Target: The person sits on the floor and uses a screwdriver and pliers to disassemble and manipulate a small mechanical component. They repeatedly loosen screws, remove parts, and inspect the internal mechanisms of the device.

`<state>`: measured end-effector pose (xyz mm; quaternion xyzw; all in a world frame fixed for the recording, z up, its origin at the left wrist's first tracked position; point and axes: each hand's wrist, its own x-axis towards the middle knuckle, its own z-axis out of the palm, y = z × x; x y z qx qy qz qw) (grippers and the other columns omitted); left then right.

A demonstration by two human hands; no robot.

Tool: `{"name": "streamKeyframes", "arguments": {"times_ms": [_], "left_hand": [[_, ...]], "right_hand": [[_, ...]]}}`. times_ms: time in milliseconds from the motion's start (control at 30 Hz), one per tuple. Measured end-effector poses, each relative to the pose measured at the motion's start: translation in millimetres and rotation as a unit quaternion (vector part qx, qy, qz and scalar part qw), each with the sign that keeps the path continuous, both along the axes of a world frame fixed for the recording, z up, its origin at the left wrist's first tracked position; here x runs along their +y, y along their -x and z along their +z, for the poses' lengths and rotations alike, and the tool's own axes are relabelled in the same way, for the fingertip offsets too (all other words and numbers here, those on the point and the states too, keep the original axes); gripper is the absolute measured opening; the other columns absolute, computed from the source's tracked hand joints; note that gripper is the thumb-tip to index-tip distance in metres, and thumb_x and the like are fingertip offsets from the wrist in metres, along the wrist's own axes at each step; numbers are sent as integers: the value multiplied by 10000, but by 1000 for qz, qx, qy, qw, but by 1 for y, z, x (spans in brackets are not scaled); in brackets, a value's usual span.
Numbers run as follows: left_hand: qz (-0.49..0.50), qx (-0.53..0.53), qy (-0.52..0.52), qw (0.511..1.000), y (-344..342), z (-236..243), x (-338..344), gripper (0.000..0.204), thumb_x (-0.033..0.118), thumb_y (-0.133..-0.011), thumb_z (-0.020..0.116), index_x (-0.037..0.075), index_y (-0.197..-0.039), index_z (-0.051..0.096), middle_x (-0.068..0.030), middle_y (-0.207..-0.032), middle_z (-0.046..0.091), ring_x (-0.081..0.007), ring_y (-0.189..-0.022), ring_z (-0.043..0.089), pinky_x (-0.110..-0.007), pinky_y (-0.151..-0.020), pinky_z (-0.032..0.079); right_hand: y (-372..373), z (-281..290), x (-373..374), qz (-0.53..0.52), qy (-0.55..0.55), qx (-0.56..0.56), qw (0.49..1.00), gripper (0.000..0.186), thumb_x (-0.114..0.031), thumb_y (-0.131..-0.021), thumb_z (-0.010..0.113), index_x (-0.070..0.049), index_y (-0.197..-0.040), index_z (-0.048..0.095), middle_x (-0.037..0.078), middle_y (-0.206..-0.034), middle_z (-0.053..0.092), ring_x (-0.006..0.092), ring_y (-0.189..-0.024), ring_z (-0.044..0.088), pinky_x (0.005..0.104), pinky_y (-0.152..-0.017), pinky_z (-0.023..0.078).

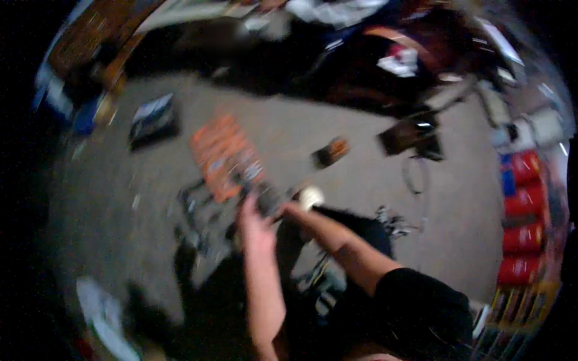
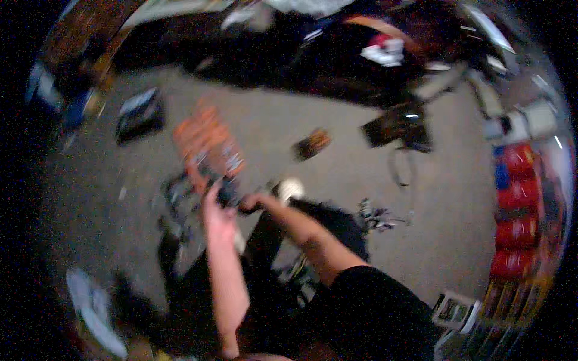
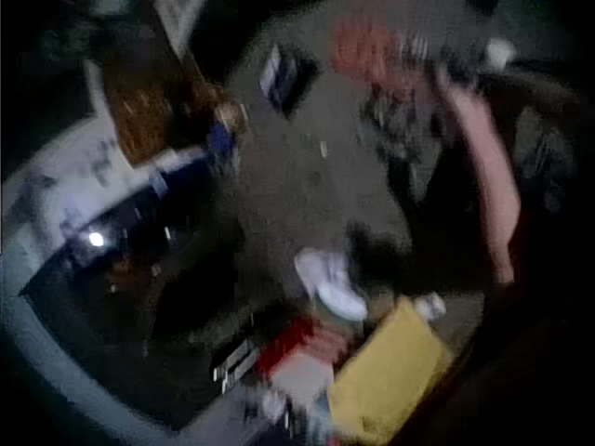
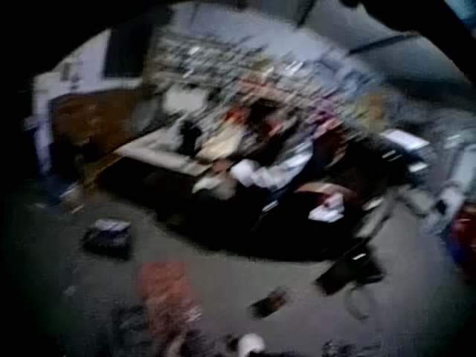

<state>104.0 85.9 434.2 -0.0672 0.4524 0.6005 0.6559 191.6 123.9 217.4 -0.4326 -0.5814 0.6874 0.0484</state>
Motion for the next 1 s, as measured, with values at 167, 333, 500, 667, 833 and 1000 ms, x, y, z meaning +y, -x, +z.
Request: {"name": "streamKeyframes", "arguments": {"times_ms": [167,333,500,667,833,1000], "left_hand": [[42,189,-58,979,4,18,3,411,223,-860,601,33,-1213,510,-57,-1114,571,-177,-966,552,-324,-831,433],[-64,234,-140,960,33,22,-38,448,217,-869,596,22,-1253,475,-62,-1153,529,-165,-958,523,-302,-821,418],[-145,276,-195,930,15,22,-45,232,157,-897,552,-3,-1064,566,-22,-972,592,-124,-859,520,-271,-775,397],[-150,326,-197,912,22,26,-44,295,192,-881,589,0,-1103,548,-23,-965,563,-106,-865,496,-282,-777,411],[135,534,-150,821,90,27,-59,499,222,-900,561,11,-1321,397,-103,-1084,567,-150,-963,527,-304,-871,432],[299,692,113,647,198,26,-152,479,231,-891,568,21,-1293,414,-93,-1077,566,-149,-959,525,-308,-863,432]], "right_hand": [[2,115,55,-42,-8,73,996,296,-291,-811,605,-41,-970,594,8,-710,531,111,-598,483,313,-483,417],[0,207,36,-265,-5,119,957,401,-431,-839,595,-36,-905,619,-6,-623,500,92,-507,437,260,-433,335],[-17,237,13,-260,-5,143,955,553,-555,-785,623,-3,-778,593,8,-617,522,106,-524,512,290,-451,411],[-16,247,14,-241,-140,98,955,534,-514,-817,607,6,-701,578,44,-593,533,115,-528,489,323,-471,407],[-4,261,4,-273,-202,105,935,475,-432,-841,609,31,-753,558,49,-587,530,119,-539,480,328,-498,418],[-23,284,-16,-272,-176,171,931,422,-379,-856,610,22,-734,554,26,-588,535,113,-537,484,315,-506,422]]}}
